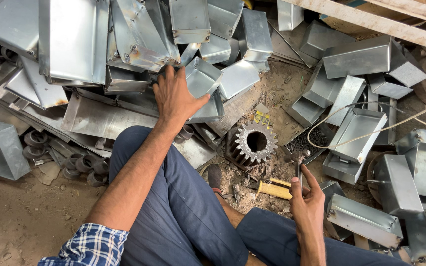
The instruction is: The person uses a hammer and a metal punch to strike a series of metal boxes while holding each one against a heavy gear on the floor. They handle each box individually, striking it several times before placing it back in a large pile of finished or semi-finished components.
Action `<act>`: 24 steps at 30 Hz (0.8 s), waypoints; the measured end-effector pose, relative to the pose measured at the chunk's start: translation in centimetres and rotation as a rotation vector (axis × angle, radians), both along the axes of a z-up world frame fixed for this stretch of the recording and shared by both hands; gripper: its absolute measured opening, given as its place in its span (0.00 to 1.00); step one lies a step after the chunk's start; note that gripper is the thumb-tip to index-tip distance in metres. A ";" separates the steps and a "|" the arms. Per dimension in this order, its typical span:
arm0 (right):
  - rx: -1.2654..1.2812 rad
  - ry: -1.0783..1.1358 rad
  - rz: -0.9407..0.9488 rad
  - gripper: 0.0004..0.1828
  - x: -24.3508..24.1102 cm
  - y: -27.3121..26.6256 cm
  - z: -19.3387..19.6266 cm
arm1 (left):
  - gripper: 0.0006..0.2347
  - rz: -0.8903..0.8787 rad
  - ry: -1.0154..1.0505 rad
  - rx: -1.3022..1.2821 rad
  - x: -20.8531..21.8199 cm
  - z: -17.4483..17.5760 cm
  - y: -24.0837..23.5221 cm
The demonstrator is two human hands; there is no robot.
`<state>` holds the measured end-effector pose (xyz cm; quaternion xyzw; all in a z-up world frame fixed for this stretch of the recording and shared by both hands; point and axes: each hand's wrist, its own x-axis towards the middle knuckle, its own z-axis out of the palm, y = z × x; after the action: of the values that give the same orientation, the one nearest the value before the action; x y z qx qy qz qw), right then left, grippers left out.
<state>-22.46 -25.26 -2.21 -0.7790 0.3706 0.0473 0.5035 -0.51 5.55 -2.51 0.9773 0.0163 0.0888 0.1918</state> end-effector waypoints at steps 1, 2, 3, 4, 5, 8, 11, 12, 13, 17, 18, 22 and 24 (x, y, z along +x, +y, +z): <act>0.008 -0.004 -0.006 0.32 0.0 0.0 0.1 | 0.41 0.000 0.000 0.000 0.0 0.0 0.0; 0.009 -0.004 -0.006 0.32 0.0 0.1 0.2 | 0.41 0.001 0.003 0.001 0.0 0.1 0.1; 0.008 -0.007 -0.004 0.32 0.1 0.1 0.2 | 0.41 0.002 0.007 0.001 0.0 0.1 0.0; 0.008 -0.010 -0.002 0.32 0.1 0.1 0.3 | 0.41 0.001 0.006 0.000 0.0 0.1 0.0; 0.008 -0.010 -0.002 0.32 0.1 0.1 0.3 | 0.42 0.001 0.005 0.004 0.0 0.1 0.0; 0.014 -0.032 0.005 0.32 0.0 0.1 0.1 | 0.42 0.005 0.003 0.006 -0.1 0.1 0.0; 0.020 -0.029 0.004 0.32 0.0 -0.1 -0.2 | 0.42 0.002 -0.004 0.004 -0.1 0.1 0.0; 0.019 -0.032 0.005 0.32 0.0 -0.1 -0.2 | 0.42 -0.004 -0.009 0.003 -0.1 0.1 0.1; 0.019 -0.035 0.007 0.32 0.0 -0.1 -0.2 | 0.42 -0.004 -0.009 0.003 -0.2 0.1 0.1; 0.018 -0.015 -0.002 0.32 0.0 0.0 0.0 | 0.42 -0.009 -0.012 -0.007 -0.2 0.0 0.0; 0.024 -0.017 -0.003 0.32 0.0 0.0 0.0 | 0.42 -0.012 -0.015 -0.007 -0.2 0.0 0.0; 0.048 -0.050 0.000 0.32 -0.1 0.0 -0.1 | 0.42 -0.011 -0.007 -0.011 -0.4 0.4 -0.1; 0.054 -0.063 -0.003 0.32 -0.1 -0.1 -0.3 | 0.43 -0.012 -0.020 -0.043 -0.6 0.8 -0.1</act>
<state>-22.58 -25.38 -2.54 -0.7656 0.3542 0.0319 0.5361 -1.11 5.44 -1.71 0.9721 0.0102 0.0968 0.2134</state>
